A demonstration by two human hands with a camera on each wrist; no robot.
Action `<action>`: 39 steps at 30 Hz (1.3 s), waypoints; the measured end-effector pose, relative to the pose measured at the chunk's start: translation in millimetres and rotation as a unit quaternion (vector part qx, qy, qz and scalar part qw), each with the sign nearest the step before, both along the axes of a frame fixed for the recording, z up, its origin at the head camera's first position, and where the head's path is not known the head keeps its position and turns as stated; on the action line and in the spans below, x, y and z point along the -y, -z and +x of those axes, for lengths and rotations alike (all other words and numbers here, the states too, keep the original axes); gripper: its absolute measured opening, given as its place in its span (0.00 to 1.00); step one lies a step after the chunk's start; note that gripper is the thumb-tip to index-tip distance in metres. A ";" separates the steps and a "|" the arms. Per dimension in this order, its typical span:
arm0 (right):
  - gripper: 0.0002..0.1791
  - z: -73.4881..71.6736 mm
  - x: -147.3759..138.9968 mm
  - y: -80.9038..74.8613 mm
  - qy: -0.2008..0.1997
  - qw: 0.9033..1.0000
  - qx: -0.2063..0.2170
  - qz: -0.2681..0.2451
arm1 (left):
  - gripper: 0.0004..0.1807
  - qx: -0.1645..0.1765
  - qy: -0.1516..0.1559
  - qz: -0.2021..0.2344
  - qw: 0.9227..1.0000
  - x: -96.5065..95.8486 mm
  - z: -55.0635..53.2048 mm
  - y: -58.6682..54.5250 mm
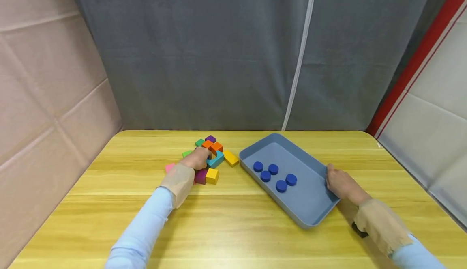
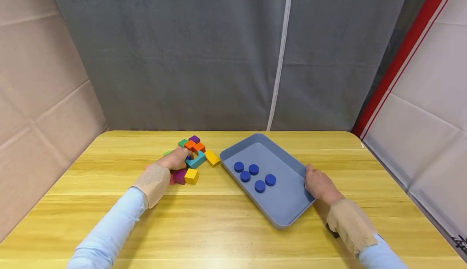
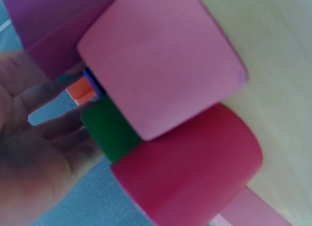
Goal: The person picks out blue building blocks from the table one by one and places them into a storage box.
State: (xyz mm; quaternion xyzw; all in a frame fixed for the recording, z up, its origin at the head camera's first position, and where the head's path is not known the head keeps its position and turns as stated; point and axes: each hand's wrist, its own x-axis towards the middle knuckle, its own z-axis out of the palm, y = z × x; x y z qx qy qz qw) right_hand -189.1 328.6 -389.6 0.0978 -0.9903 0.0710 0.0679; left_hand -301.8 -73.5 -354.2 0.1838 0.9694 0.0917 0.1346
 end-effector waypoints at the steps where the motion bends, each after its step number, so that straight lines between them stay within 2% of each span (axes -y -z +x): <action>1: 0.05 0.0 0.0 0.1 0.001 1.000 0.000 0.000 | 0.04 0.002 -0.005 0.002 1.000 0.0 0.2 0.0; 6: 0.05 -0.5 0.3 0.2 0.003 1.000 0.004 0.003 | 0.03 0.003 -0.019 0.010 1.000 0.6 2.0 0.5; 13: 0.05 -1.3 0.2 0.5 0.007 1.000 0.006 0.005 | 0.02 0.004 -0.023 0.011 1.000 2.4 2.4 0.4; 19: 0.05 -1.0 -0.6 1.2 -0.007 1.000 -0.009 0.003 | 0.03 0.007 -0.021 0.007 1.000 4.5 2.6 0.2; 22: 0.05 -0.8 -0.8 1.1 -0.009 1.000 -0.010 -0.001 | 0.04 0.017 -0.030 0.032 0.999 5.5 4.3 -0.5; 28: 0.06 -1.5 -2.0 2.0 -0.019 0.999 -0.030 0.006 | 0.03 0.005 -0.019 0.075 0.997 7.5 6.0 -4.5; 35: 0.06 -2.0 -3.0 3.5 -0.020 0.999 -0.036 0.008 | 0.06 0.018 -0.024 0.076 0.997 7.3 6.1 -10.0; 39: 0.06 -2.2 -3.2 3.0 -0.019 0.999 -0.032 0.009 | 0.08 0.007 -0.018 0.066 0.998 6.1 3.6 -12.4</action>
